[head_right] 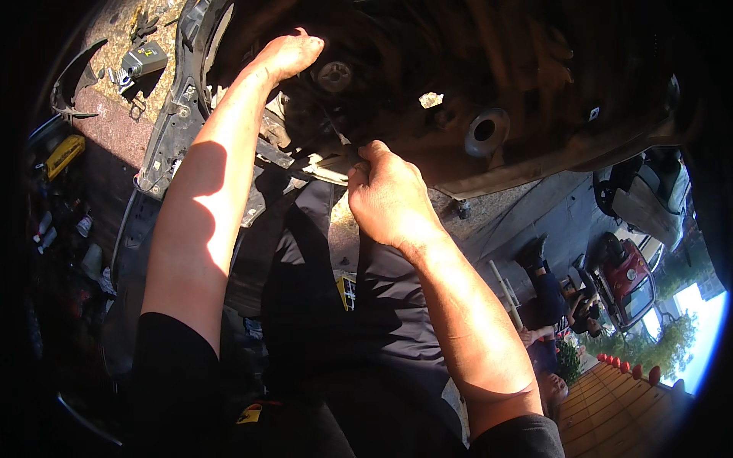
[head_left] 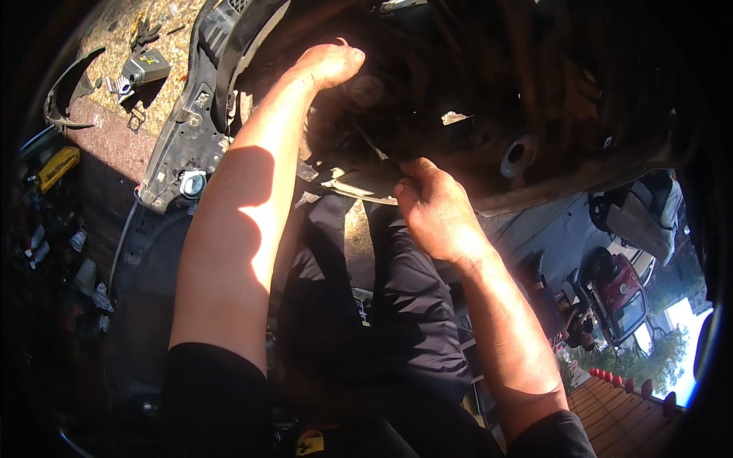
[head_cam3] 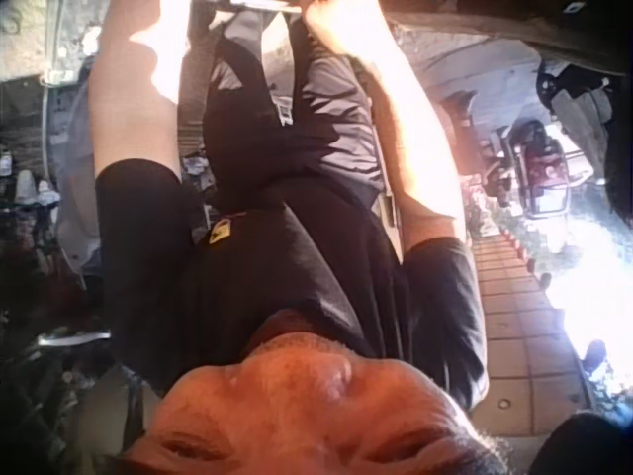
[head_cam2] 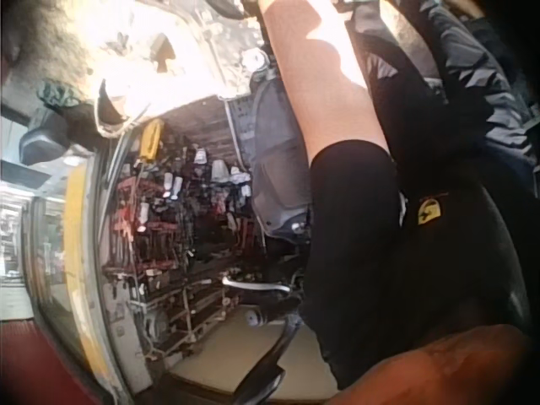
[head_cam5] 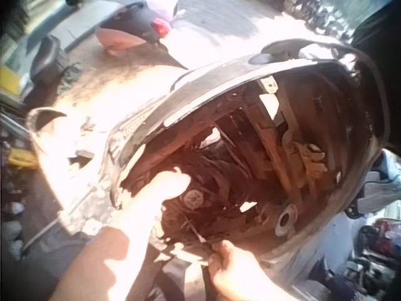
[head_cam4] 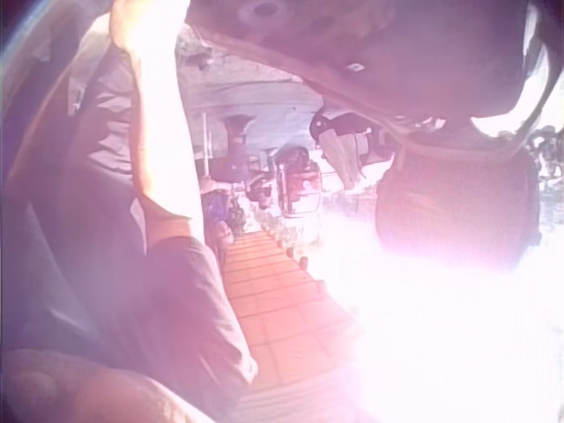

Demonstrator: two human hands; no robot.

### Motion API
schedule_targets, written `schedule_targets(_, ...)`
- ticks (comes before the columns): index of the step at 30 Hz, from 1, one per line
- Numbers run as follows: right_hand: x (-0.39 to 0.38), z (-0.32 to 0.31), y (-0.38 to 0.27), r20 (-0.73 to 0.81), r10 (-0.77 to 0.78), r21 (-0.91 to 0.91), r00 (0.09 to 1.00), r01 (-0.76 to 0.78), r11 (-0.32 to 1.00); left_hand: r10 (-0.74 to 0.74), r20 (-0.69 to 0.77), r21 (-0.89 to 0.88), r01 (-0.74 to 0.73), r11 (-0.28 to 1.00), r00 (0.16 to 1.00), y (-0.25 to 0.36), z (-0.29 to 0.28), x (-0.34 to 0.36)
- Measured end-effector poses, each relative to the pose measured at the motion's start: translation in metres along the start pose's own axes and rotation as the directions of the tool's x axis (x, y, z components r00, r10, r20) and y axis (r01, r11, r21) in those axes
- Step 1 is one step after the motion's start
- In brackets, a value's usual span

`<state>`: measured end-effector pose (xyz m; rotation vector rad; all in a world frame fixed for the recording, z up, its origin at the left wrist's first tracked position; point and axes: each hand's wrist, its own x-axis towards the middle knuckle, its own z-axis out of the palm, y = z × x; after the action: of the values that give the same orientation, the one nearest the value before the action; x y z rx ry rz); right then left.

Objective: The person retrieves a new scooter part from a cluttered workshop, wipes it with a cloth, and installs it into the front wheel area of a scooter. They use a cordless drill and a screwdriver to remove and secure components, then manually adjust the part into place.

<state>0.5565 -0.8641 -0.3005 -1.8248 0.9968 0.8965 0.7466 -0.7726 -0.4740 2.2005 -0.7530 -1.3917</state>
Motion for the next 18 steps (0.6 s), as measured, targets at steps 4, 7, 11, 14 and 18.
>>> schedule_targets(4,0.016,-0.004,-0.009,0.029,0.020,0.002,0.999,-0.020,1.000,-0.120,-0.129,-0.095,0.108,0.990,0.984,-0.009,0.021,0.023)
schedule_targets(7,0.035,-0.015,-0.028,0.143,0.109,0.004,0.984,-0.110,0.994,-0.043,-0.184,-0.042,0.036,0.998,0.982,-0.020,0.031,0.037)
schedule_targets(11,0.039,-0.008,-0.050,0.191,0.088,0.078,0.978,-0.104,0.992,0.051,-0.330,-0.006,-0.056,0.998,0.943,-0.023,0.039,0.054)
schedule_targets(14,0.025,0.032,-0.057,0.086,0.067,0.081,0.994,-0.074,0.994,0.125,-0.437,0.034,-0.123,0.992,0.891,-0.017,0.047,0.067)
schedule_targets(18,0.019,0.050,-0.060,0.036,0.108,0.121,0.994,-0.111,0.986,0.186,-0.522,0.072,-0.174,0.982,0.833,-0.015,0.056,0.075)
